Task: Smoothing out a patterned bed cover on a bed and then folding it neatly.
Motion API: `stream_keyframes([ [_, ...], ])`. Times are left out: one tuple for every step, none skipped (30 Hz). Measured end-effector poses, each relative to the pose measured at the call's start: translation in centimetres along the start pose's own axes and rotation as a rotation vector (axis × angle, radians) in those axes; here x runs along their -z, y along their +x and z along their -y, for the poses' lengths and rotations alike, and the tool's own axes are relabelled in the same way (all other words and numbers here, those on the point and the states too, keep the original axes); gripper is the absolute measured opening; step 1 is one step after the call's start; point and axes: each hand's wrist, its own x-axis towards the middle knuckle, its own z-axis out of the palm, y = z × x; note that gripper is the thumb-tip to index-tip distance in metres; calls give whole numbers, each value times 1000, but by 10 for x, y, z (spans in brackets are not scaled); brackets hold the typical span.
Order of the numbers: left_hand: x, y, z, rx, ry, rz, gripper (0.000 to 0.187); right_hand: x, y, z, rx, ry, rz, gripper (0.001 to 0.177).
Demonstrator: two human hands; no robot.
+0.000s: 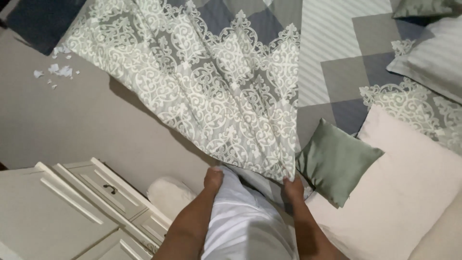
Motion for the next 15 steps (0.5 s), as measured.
stream_keyframes([
  [-1,-10,-6,-3,18,10,19,-3,-21,5,-16,11,-6,77],
  [-2,-20,-12,-33,84,53,25,-5,-42,10,-39,8,-7,58],
  [-5,-31,-17,-62,149,100,32,-7,-64,15,-64,2,-9,43],
  [-4,-33,-25,-63,166,112,32,-3,-68,2,-82,11,-16,43],
  [-3,-35,-34,-93,48,156,34,0,-71,-9,-90,127,42,49],
  [-1,-37,-42,-121,-71,198,36,4,-75,-21,-97,243,97,56],
  [7,-43,-55,-132,-61,202,36,0,-75,-32,-96,256,90,56],
  [14,-49,-69,-161,-25,208,38,-4,-75,-43,-120,237,75,54],
  [20,-58,-80,-189,18,222,40,-8,-80,-57,-153,221,57,52],
  [13,-37,-78,-196,34,232,40,-5,-86,-52,-162,236,47,52],
  [4,-17,-73,-209,19,223,40,-2,-93,-48,-169,236,7,52],
  [-4,3,-69,-221,4,213,40,1,-99,-44,-177,236,-33,53],
  [-3,-6,-77,-226,19,221,40,6,-104,-31,-187,248,-39,53],
  [-1,-15,-84,-235,17,248,40,11,-108,-18,-167,280,-65,58],
  [-1,-25,-91,-241,14,272,40,17,-111,-5,-146,309,-89,62],
])
